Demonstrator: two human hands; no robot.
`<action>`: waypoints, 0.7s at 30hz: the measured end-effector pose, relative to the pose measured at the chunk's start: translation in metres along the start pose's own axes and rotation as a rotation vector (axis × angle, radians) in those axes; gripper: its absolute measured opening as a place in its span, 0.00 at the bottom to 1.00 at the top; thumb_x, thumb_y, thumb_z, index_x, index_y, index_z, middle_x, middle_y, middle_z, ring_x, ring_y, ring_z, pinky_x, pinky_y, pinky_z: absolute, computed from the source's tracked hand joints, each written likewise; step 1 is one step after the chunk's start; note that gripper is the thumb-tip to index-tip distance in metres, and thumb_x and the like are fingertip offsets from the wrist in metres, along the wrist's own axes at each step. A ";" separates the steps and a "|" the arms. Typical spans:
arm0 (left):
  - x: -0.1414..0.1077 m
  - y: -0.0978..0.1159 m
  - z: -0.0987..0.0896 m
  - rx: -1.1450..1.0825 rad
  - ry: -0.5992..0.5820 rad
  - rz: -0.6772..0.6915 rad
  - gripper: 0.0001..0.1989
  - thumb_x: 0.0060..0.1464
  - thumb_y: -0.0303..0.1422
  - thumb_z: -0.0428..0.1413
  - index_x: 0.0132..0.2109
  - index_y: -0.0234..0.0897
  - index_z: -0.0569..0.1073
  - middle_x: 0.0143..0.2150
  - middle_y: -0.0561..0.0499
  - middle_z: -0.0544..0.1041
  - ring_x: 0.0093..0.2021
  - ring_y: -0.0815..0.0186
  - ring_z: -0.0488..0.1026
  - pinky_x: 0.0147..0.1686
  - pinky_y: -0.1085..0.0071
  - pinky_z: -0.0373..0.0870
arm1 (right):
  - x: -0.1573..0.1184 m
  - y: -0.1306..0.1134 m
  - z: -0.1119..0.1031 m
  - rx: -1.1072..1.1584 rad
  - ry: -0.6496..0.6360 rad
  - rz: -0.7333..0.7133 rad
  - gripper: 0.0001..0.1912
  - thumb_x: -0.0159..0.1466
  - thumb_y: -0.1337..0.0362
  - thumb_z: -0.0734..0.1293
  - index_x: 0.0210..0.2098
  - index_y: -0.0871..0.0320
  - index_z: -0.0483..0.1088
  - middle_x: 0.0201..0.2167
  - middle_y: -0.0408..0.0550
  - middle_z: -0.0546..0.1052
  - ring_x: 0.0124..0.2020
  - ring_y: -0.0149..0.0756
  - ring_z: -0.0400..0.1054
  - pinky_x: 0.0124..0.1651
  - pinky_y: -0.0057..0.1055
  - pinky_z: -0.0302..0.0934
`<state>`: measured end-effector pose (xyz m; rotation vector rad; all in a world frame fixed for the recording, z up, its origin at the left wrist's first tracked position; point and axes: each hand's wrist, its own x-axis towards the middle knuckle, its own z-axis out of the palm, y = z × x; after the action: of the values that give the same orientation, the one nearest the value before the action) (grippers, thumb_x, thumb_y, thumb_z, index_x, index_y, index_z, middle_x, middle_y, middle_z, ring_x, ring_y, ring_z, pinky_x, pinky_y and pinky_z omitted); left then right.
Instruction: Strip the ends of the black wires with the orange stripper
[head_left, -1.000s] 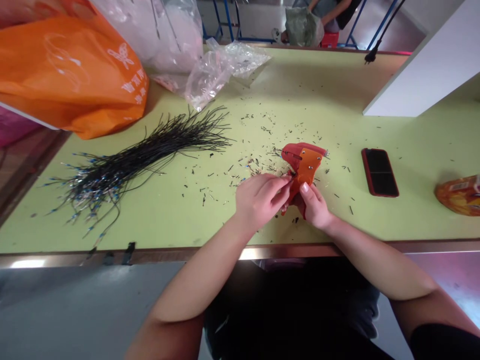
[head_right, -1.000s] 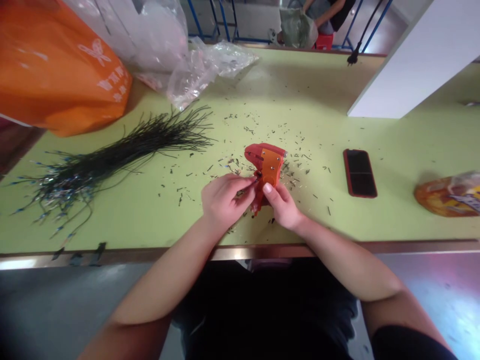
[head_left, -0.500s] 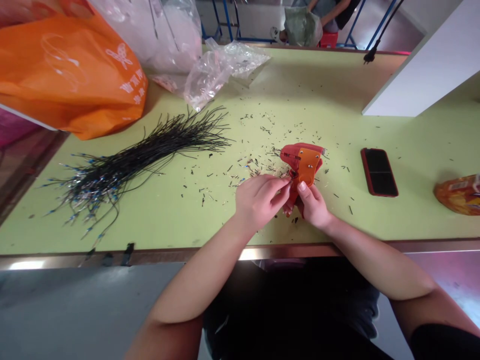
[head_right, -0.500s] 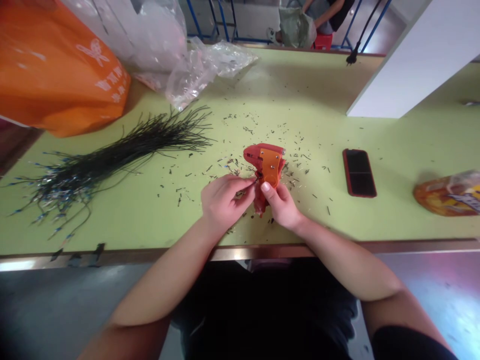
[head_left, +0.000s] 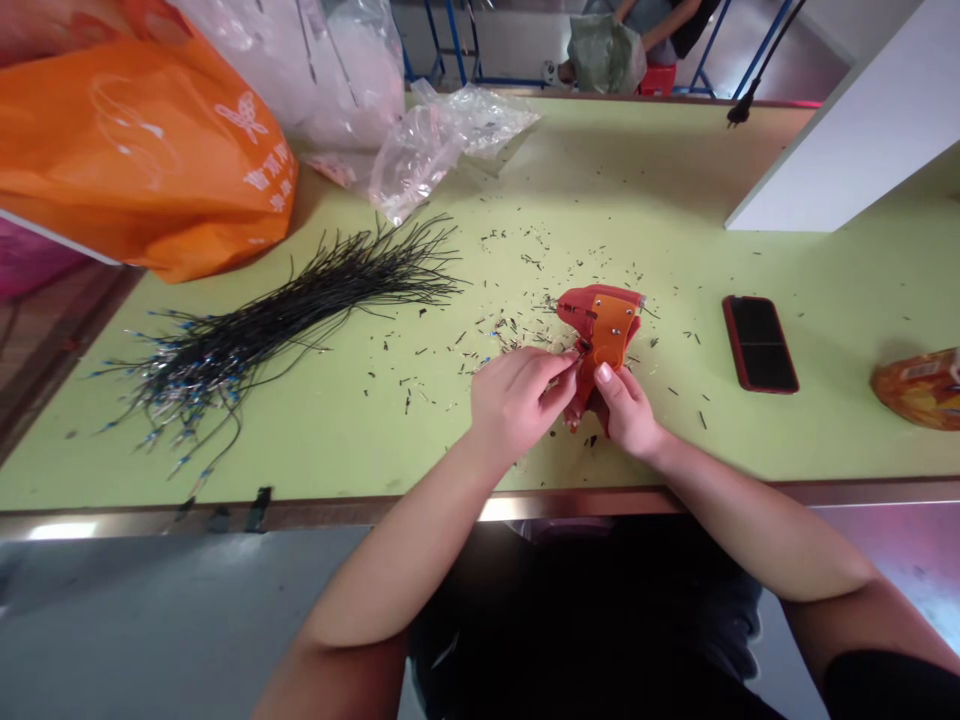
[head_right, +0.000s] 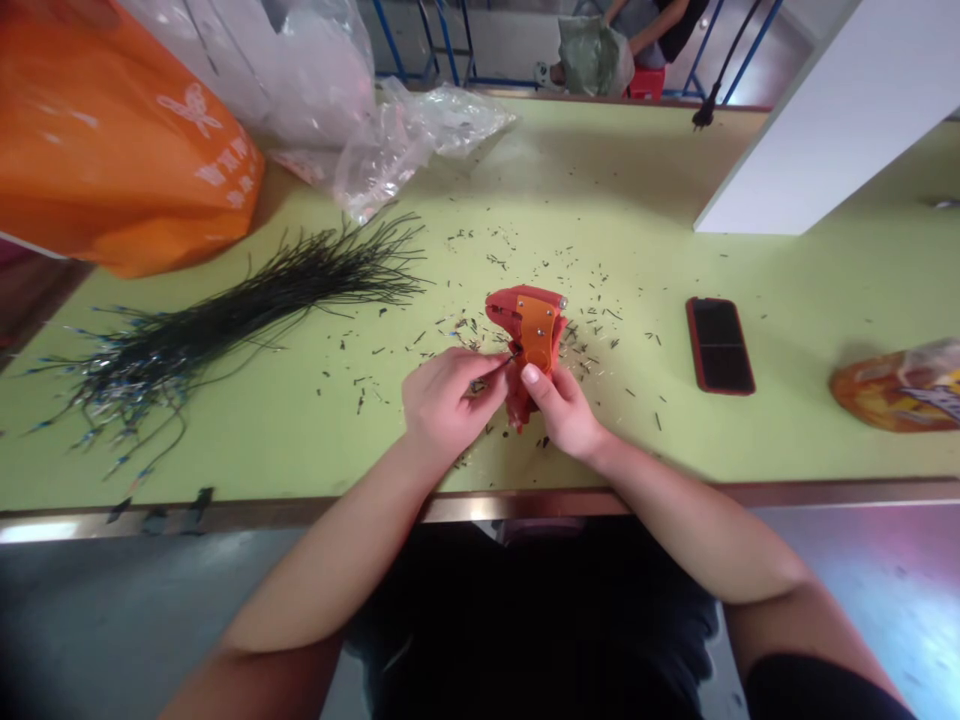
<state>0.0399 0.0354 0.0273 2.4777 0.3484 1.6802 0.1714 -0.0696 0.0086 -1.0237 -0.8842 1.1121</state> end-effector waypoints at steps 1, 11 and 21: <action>0.000 0.000 0.000 -0.002 -0.001 -0.006 0.06 0.65 0.26 0.62 0.45 0.40 0.74 0.33 0.54 0.84 0.31 0.69 0.82 0.32 0.74 0.76 | 0.000 0.001 0.000 0.006 0.001 0.002 0.33 0.68 0.31 0.67 0.28 0.55 0.72 0.20 0.44 0.74 0.22 0.35 0.71 0.26 0.33 0.68; 0.002 0.000 -0.004 -0.014 -0.002 -0.051 0.07 0.64 0.24 0.62 0.46 0.40 0.76 0.34 0.55 0.84 0.31 0.70 0.82 0.30 0.74 0.75 | -0.002 0.003 -0.002 0.061 -0.024 0.057 0.34 0.65 0.27 0.67 0.38 0.54 0.74 0.26 0.46 0.77 0.33 0.44 0.78 0.35 0.40 0.77; 0.001 0.002 -0.007 -0.029 -0.026 -0.134 0.04 0.66 0.25 0.62 0.45 0.39 0.77 0.31 0.56 0.83 0.28 0.72 0.79 0.29 0.75 0.74 | 0.001 -0.003 -0.002 0.077 -0.024 0.045 0.34 0.64 0.26 0.66 0.41 0.51 0.75 0.31 0.49 0.79 0.40 0.48 0.80 0.39 0.43 0.80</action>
<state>0.0344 0.0336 0.0315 2.3946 0.4721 1.5887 0.1739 -0.0696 0.0111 -0.9729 -0.8348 1.1899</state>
